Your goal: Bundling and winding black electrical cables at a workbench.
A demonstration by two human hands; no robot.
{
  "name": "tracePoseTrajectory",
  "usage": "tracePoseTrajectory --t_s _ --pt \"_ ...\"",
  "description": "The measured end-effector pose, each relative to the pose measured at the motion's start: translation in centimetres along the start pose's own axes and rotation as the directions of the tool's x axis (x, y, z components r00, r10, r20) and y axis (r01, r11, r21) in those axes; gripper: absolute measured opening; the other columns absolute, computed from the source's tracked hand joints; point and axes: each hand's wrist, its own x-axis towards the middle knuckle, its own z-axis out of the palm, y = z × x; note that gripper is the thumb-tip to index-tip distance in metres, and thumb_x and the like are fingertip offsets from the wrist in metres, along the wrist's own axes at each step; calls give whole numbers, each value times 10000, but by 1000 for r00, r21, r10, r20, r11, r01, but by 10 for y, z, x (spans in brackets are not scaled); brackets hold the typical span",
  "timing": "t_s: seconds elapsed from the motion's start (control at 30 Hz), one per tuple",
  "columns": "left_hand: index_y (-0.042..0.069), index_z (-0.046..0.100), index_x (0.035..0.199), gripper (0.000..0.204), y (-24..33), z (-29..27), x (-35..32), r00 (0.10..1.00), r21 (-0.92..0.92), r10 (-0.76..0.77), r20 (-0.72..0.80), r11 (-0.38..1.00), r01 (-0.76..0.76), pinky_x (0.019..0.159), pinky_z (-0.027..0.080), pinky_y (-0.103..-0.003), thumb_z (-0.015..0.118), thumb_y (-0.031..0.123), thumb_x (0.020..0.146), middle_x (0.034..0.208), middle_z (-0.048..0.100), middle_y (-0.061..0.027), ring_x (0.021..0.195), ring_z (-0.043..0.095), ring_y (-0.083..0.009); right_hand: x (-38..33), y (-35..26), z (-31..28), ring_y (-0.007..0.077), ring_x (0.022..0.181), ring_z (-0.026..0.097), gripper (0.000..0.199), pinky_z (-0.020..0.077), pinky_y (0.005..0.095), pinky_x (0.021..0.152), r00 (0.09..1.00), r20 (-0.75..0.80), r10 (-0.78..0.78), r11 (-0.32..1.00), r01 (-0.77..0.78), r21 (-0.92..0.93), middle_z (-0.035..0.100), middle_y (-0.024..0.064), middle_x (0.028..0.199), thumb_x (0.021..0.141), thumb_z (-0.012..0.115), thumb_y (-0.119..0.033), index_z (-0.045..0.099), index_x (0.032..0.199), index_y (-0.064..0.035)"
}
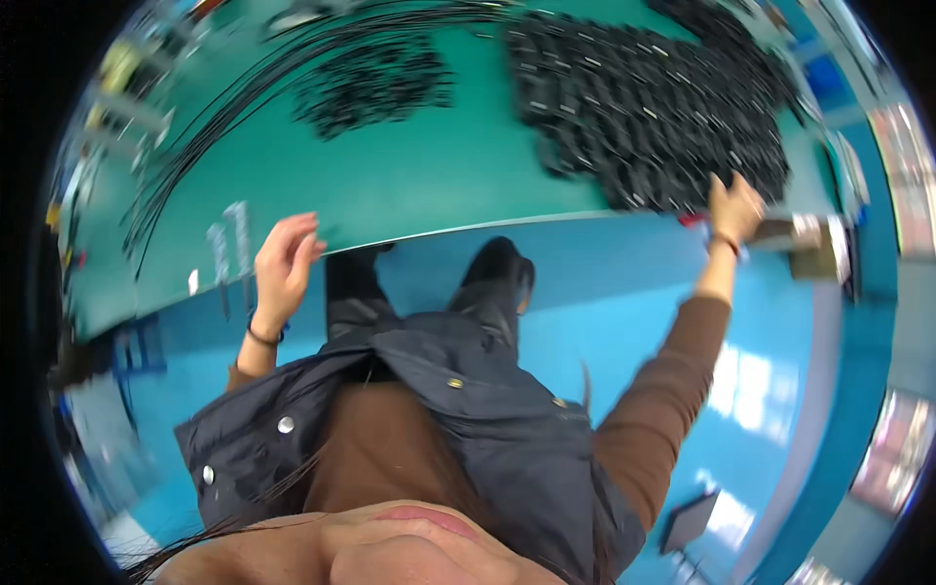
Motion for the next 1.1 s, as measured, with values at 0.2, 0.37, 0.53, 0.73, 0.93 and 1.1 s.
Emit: tracePoseTrajectory --t_s 0.2,0.37,0.53,0.73,0.93,1.1 --pt "50 604 973 158 -79 -83 110 955 661 295 -32 723 -201 656 494 -380 598 172 872 876 624 -113 720 604 -303 10 3 -30 311 901 625 376 495 395 821 994 -95 50 966 -24 256 686 145 999 883 586 -375 682 1031 -43" --pt "57 589 955 174 -163 -145 175 956 854 127 -263 493 169 688 529 -435 567 212 878 903 615 -142 776 623 -345 4 -148 -107 259 863 611 203 493 341 796 958 -188 -216 761 286 583 667 111 952 900 590 -195 669 996 -35" --pt "68 558 923 116 -216 -156 191 979 979 206 -8 201 -35 666 534 -404 547 162 856 888 600 -126 740 613 -300 -10 -298 -165 219 824 611 110 495 308 754 829 -239 -506 425 481 767 660 87 939 858 612 -77 664 948 -38" --pt "97 509 882 76 -194 -171 216 825 983 563 58 113 -147 605 520 -340 539 127 819 815 558 -73 682 579 -221 -15 -517 -189 298 1026 605 410 514 376 822 655 -413 -632 127 614 779 609 97 1160 821 635 -199 559 1211 -97" --pt "77 524 909 81 -119 -212 242 593 973 806 -6 143 -184 539 452 -295 561 134 865 751 540 -59 622 552 -205 41 -639 -196 365 883 637 585 522 466 724 784 -146 -604 551 543 634 597 136 1088 830 632 -412 430 1326 -175" --pt "78 495 950 117 -87 -223 239 748 989 648 142 -119 -85 564 457 -341 566 119 867 791 514 -83 611 526 -264 81 -609 -243 229 713 613 342 523 340 697 547 -266 -794 200 648 735 647 89 848 890 591 -395 645 1107 -135"
